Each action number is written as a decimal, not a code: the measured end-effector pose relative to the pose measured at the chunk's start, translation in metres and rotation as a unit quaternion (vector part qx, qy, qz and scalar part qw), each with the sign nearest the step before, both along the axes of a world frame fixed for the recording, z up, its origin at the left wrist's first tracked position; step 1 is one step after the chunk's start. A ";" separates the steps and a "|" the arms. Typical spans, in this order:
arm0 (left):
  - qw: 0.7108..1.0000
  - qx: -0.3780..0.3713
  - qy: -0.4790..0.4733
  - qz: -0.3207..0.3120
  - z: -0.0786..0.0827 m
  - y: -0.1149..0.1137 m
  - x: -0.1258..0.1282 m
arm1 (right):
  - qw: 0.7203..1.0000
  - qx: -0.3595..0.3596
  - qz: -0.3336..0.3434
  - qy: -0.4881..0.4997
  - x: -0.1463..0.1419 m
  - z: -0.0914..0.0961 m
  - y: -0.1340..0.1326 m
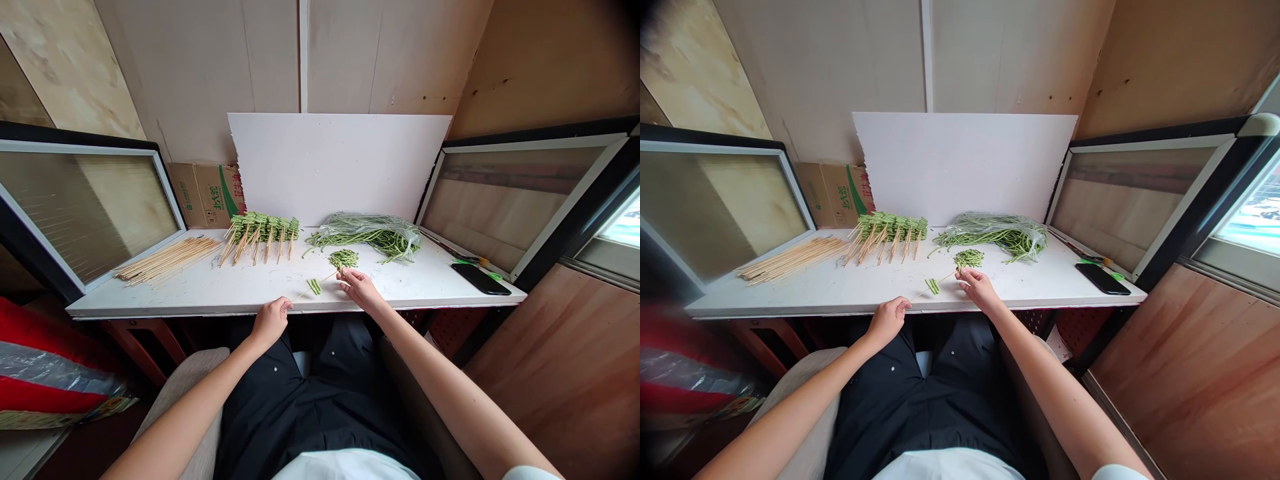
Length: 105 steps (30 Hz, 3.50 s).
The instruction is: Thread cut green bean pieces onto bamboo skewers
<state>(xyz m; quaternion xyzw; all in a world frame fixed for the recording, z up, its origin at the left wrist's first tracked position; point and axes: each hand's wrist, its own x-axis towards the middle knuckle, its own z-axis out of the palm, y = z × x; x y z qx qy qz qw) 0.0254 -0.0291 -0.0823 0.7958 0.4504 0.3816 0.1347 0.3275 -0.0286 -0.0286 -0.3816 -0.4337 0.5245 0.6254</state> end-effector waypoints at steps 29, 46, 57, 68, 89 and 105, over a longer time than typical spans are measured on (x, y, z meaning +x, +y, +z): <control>1.000 -0.004 0.007 0.018 0.002 0.000 -0.001 | 0.998 -0.001 -0.068 -0.011 -0.004 -0.006 0.006; 0.999 -0.025 -0.025 0.009 0.008 -0.007 0.007 | 0.990 0.000 -0.139 -0.028 -0.012 -0.003 0.004; 0.998 -0.016 -0.057 0.012 0.002 -0.003 0.004 | 0.984 -0.008 -0.165 -0.068 -0.026 0.002 -0.008; 0.997 -0.009 -0.082 -0.005 0.012 -0.016 0.015 | 0.985 0.058 -0.134 -0.090 -0.066 0.004 -0.031; 0.996 0.020 -0.081 0.026 0.015 -0.007 0.005 | 0.974 0.055 -0.123 -0.184 -0.056 0.010 -0.028; 0.990 0.009 -0.128 0.049 0.017 0.003 -0.005 | 0.817 0.120 -0.186 -0.533 -0.067 -0.009 0.028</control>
